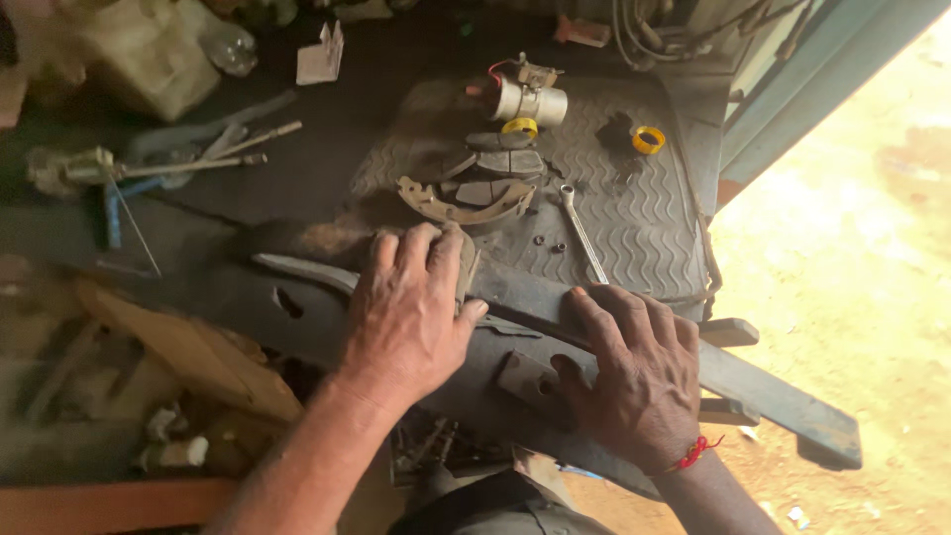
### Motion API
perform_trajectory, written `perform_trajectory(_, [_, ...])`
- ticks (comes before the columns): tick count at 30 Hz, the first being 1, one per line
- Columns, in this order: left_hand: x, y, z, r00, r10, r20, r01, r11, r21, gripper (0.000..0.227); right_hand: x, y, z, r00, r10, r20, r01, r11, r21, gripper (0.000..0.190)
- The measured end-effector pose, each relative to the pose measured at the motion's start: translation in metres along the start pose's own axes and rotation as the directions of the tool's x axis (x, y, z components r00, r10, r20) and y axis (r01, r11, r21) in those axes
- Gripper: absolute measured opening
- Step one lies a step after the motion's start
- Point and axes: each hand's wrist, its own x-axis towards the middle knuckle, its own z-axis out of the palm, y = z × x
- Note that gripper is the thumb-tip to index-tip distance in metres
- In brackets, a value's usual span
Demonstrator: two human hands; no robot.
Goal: The person works on a long metal bracket on a workbench, using a wrench to tighten a bolt and a rag to wipe the surface. The person repeatedly adjusts the bracket and uses the wrench to secure a fastener.
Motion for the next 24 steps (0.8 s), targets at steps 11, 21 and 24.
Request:
perform_trajectory(11, [0.003,-0.018,0.001,0.992,0.12,-0.043,-0.115,0.988,0.1,0.07,-0.002,0.002,0.002,1.0,0.005,0.027,-0.005,1.0,-0.01,0.072])
perform_trajectory(21, [-0.002,-0.028,-0.004,0.928,0.318,-0.195,-0.308,0.948,0.081,0.047,0.001,0.0,0.0,0.996,0.06,0.061,-0.06,0.998,-0.002,0.074])
perform_trajectory(24, [-0.001,-0.036,-0.002,0.919,0.34,-0.199,-0.338,0.94,0.047,0.042,0.0,-0.002,0.001,0.994,0.093,0.059,-0.092,0.996,-0.014,0.073])
